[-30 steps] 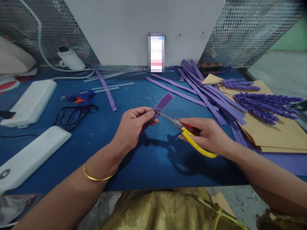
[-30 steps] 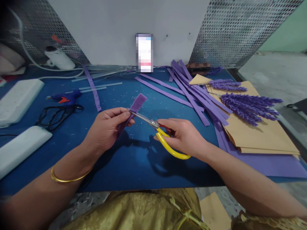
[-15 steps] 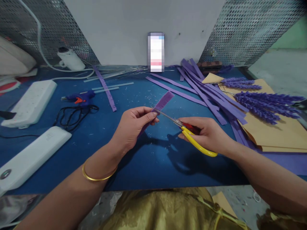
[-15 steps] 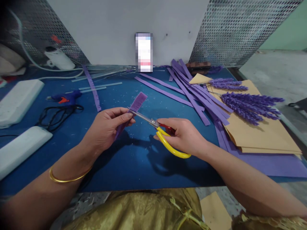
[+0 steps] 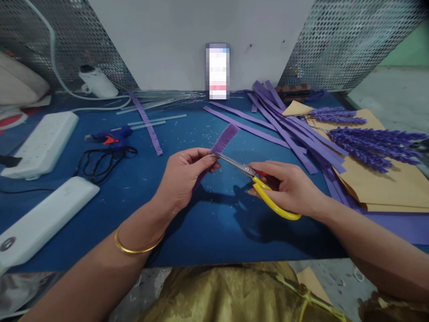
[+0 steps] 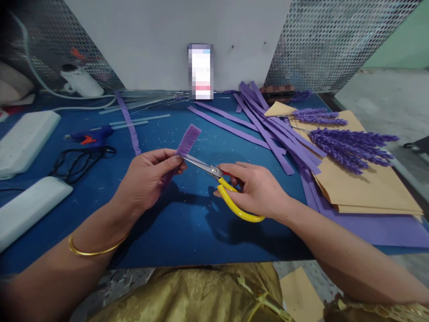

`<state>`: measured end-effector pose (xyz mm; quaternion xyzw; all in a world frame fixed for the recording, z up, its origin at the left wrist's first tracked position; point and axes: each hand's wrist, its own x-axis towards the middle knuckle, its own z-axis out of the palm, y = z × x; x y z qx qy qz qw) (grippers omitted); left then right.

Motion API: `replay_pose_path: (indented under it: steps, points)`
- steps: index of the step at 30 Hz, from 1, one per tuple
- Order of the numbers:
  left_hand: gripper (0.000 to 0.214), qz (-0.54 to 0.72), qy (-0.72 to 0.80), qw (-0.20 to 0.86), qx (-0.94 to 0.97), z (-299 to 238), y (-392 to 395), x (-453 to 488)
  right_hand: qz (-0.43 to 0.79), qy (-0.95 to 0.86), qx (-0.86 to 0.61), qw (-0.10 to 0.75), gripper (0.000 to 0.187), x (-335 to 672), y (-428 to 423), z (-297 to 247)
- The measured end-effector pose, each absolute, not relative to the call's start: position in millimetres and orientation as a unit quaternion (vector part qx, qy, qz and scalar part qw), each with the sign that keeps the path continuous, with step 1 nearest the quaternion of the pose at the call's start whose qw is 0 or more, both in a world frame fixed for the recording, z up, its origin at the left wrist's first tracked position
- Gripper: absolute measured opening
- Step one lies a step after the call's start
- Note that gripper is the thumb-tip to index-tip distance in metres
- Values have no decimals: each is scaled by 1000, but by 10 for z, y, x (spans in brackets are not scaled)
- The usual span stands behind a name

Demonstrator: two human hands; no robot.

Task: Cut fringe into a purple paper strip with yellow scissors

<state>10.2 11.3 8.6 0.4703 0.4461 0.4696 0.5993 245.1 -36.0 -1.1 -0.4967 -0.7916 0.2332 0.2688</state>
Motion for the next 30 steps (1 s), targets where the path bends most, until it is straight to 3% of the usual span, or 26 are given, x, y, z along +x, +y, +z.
replay_pose_path:
  steps: [30]
  points:
    - [12,446,449,621,462,35,104,115,223,-812,-475,257,40,2491,-350,-17]
